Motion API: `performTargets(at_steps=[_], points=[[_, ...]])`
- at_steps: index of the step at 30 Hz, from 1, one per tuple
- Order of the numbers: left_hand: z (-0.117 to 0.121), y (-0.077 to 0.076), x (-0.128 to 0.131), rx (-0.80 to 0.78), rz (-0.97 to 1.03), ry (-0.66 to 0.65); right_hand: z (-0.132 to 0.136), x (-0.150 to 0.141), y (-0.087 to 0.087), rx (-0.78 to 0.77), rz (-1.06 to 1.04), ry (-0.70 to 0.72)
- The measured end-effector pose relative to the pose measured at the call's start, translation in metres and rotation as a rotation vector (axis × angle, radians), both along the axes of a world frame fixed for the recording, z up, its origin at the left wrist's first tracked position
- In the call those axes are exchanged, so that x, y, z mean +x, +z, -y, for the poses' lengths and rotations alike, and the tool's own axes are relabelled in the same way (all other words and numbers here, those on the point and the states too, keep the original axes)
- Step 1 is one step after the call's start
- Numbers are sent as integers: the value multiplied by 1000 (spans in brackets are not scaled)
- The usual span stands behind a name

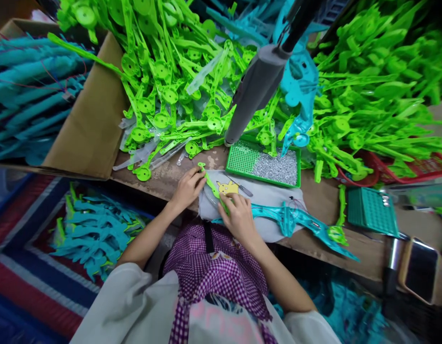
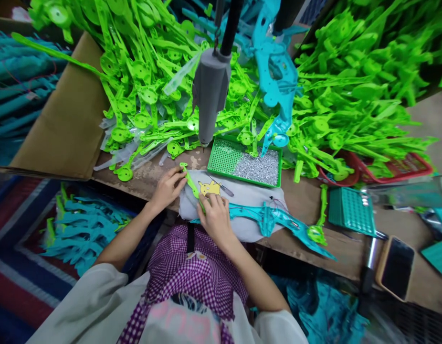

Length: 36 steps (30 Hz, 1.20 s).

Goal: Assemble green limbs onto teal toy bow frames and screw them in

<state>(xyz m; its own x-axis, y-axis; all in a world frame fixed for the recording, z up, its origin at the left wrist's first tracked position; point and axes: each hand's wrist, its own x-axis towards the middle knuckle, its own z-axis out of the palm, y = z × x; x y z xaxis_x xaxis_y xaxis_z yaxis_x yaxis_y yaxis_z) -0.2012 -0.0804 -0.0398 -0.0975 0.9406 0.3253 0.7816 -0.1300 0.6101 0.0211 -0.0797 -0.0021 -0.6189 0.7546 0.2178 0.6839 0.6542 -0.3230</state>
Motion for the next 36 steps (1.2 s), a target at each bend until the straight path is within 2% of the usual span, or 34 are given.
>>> performTargets(at_steps=[5, 9, 13, 18, 22, 25, 27, 30, 36], points=[[-3, 3, -1, 25, -1, -32, 10, 32, -5, 19, -120, 134], [-3, 1, 0, 26, 0, -33, 9, 54, -10, 28, -45, 236], [-2, -2, 2, 13, -5, -35, 5, 63, -19, 19, 47, 266], [-2, 0, 3, 0, 73, -14, 6, 65, -28, 93, -18, 311], [-12, 10, -3, -139, 190, 126, 6, 64, -31, 205, -47, 326], [-27, 22, -13, -346, 240, 131, 5, 64, -33, 221, -61, 334], [-37, 29, -18, -469, 324, 127, 5, 64, -33, 202, -74, 346], [-49, 35, -23, -570, 500, 193, 4, 64, -34, 192, -97, 359], [-52, 42, -19, -628, 1175, 273, 5, 65, -35, 200, -112, 362]])
